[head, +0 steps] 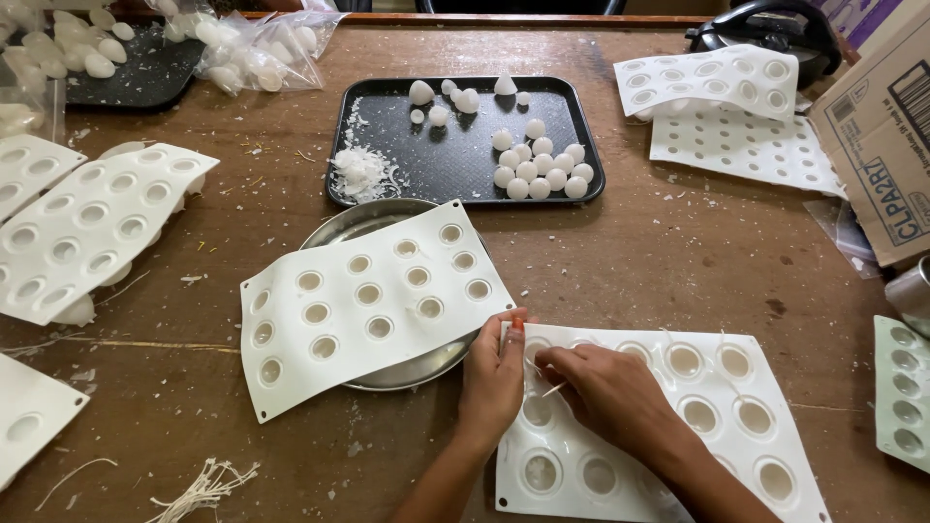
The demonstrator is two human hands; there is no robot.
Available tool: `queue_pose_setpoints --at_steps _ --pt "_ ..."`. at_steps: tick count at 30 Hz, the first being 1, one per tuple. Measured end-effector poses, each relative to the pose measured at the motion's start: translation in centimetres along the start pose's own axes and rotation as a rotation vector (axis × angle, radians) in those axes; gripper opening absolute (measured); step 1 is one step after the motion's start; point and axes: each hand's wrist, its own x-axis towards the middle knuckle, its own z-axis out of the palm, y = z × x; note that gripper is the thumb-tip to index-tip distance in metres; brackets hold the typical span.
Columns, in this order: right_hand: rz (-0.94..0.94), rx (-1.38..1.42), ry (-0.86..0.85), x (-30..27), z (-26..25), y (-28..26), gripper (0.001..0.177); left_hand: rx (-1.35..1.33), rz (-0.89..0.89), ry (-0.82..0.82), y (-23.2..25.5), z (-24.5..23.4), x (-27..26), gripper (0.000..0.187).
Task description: Preparing silicone molds for candle making by inserting wicks and adjusting wax components.
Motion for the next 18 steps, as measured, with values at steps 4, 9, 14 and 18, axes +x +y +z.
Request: queue_pose_setpoints --at_steps 4,9,14,18 --pt "-0.062 -0.057 0.044 -0.2 0.3 0.7 0.030 0.205 -0.053 -0.001 2.8 -0.6 -0.5 0.033" --pt "0.154 0.292 0.043 0.5 -4.3 -2.0 0.027 0.085 0.156 0.190 5.6 -1.6 -1.7 0.036" --pt "0.201 0.416 -0.069 1.5 -5.8 -5.3 0.023 -0.978 -0.221 -0.070 1.3 0.1 -0.4 0.044" --pt "0.086 0.183 -0.125 2.2 -5.6 -6.3 0.027 -1.401 -0.550 -0.169 1.1 0.5 -0.5 0.045"
